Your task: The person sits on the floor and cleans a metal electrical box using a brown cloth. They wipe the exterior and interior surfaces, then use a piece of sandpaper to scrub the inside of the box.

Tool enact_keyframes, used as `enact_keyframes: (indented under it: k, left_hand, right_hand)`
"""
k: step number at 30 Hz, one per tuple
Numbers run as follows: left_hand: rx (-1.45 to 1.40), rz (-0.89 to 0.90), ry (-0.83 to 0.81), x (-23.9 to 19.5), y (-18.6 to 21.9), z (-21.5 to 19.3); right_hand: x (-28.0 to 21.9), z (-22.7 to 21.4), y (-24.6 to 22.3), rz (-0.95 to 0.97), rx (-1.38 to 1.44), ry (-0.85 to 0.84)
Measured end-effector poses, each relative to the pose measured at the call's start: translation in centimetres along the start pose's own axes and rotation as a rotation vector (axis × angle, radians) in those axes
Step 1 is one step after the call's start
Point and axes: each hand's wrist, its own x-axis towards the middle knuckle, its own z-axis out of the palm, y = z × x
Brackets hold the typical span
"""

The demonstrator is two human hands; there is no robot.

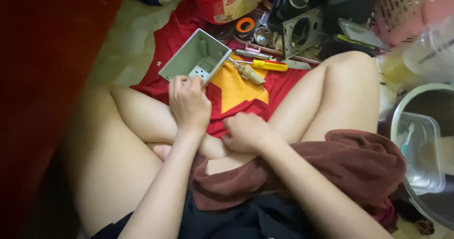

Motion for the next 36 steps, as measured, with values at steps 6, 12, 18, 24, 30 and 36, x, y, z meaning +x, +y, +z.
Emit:
enact_keyframes:
  k: [6,12,18,24,30,36]
  left_hand:
    - [-0.043,-0.005,-0.028,0.1,-0.4,0.4]
    - [-0.037,0.006,-0.014,0.2,-0.5,1.0]
    - [-0.037,-0.015,-0.026,0.3,-0.4,1.0]
    - [-0.037,-0.015,-0.018,0.4,-0.2,1.1]
    - [-0.039,-0.012,-0.034,0.4,-0.6,1.1]
    - [-0.023,-0.023,-0.05,0.6,-0.3,0.9]
  right_hand:
    - [0.7,-4.9,6.0,0.2,-0.212,0.135]
    - [3.4,-6.8,15.9,0.28,-0.173,0.108]
    - [3.3,-7.2,15.0,0.24,-0.021,0.203]
    - [7.2,-8.0,11.6,0.104,-0.021,0.414]
    - [9.4,-11.8,5.5,-0.048,0.072,0.56]
    - [11.5,-12.8,4.7,0.024,0.015,0.527]
